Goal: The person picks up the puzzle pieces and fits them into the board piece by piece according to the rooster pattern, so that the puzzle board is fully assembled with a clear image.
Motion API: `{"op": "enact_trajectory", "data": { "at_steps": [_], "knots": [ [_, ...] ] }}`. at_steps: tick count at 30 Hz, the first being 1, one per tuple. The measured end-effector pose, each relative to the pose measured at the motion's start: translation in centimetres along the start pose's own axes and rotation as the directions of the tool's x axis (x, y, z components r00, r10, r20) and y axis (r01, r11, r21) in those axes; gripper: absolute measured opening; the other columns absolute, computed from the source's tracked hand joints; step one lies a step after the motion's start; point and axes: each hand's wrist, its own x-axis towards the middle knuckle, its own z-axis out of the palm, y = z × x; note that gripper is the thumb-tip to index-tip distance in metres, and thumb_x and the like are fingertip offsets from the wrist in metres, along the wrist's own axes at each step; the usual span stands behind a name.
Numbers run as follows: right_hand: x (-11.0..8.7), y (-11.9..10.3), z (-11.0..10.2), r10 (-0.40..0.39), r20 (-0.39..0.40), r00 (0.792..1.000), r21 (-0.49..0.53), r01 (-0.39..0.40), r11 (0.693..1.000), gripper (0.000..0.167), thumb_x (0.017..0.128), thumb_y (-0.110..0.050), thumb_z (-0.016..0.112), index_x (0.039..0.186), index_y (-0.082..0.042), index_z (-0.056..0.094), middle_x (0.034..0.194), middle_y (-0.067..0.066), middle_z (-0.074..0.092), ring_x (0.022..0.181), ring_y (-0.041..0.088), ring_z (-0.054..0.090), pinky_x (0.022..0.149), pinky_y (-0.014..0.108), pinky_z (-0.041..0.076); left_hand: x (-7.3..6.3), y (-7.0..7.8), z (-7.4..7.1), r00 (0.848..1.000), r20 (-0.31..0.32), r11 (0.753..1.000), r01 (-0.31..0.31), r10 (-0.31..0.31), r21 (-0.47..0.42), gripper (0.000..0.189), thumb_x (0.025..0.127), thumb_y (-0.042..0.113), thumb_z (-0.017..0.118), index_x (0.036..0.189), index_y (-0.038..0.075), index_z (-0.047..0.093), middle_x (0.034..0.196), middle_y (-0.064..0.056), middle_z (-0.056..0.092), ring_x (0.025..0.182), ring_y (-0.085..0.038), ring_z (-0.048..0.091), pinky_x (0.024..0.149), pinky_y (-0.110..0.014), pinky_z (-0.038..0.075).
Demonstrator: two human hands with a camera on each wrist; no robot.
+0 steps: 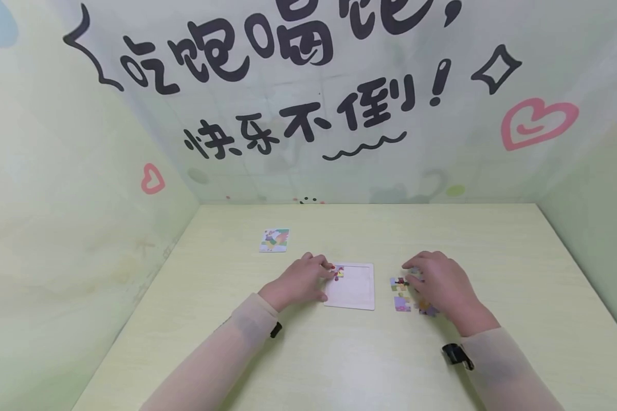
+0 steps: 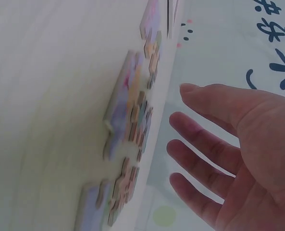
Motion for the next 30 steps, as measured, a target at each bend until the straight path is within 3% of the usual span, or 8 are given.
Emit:
{"op": "enact_trajectory", "data": {
  "at_steps": [8,14,20,26,30],
  "knots": [
    [0.3,1.4,-0.6,0.064,0.025,0.998,0.032,-0.065,0.997,0.023,0.090,-0.013,0.075,0.113,-0.014,0.080,0.122,0.016,0.072,0.111,0.042,0.061,0.087,0.059,0.052,0.0,0.0,-0.1,1.000,-0.002,1.000,0.003,-0.003,-0.009,0.059,0.083,0.043,0.086,0.136,0.024,0.069,0.142,0.006,0.061,0.109,-0.017,0.051,0.086,-0.026,0.045],
    [0.6,2.7,-0.5,0.060,0.048,0.997,0.010,-0.061,0.998,0.027,0.088,-0.013,0.079,0.114,-0.010,0.079,0.121,0.019,0.072,0.096,0.034,0.062,0.079,0.053,0.053,0.0,0.1,0.0,1.000,-0.002,1.000,-0.002,0.002,-0.020,0.059,0.083,0.041,0.086,0.137,0.023,0.069,0.142,0.006,0.060,0.110,-0.018,0.051,0.086,-0.026,0.046],
    [0.9,3.7,-0.4,0.041,0.069,0.997,0.012,-0.042,0.999,0.025,0.090,-0.012,0.076,0.115,-0.008,0.078,0.121,0.019,0.072,0.101,0.036,0.061,0.085,0.055,0.052,-0.1,0.3,-0.3,1.000,-0.003,0.999,-0.002,0.002,-0.034,0.058,0.083,0.040,0.085,0.136,0.022,0.070,0.143,0.006,0.060,0.112,-0.019,0.052,0.088,-0.028,0.048],
    [1.5,4.3,-0.6,0.028,0.113,0.993,0.042,-0.033,0.999,0.025,0.091,-0.009,0.074,0.115,-0.007,0.077,0.118,0.018,0.071,0.079,0.021,0.056,0.074,0.041,0.049,0.1,0.3,-0.4,1.000,-0.012,0.999,0.001,-0.001,-0.050,0.057,0.084,0.039,0.085,0.135,0.021,0.070,0.141,0.005,0.061,0.113,-0.019,0.052,0.091,-0.028,0.048],
    [1.8,4.4,-0.4,0.045,0.141,0.989,0.047,-0.052,0.998,0.025,0.091,-0.010,0.074,0.116,-0.008,0.077,0.116,0.016,0.071,0.077,0.018,0.053,0.072,0.038,0.046,0.2,0.2,-0.3,1.000,-0.006,1.000,0.002,-0.003,-0.030,0.058,0.084,0.040,0.085,0.136,0.022,0.070,0.142,0.004,0.060,0.112,-0.019,0.052,0.089,-0.028,0.048]
  ]
}}
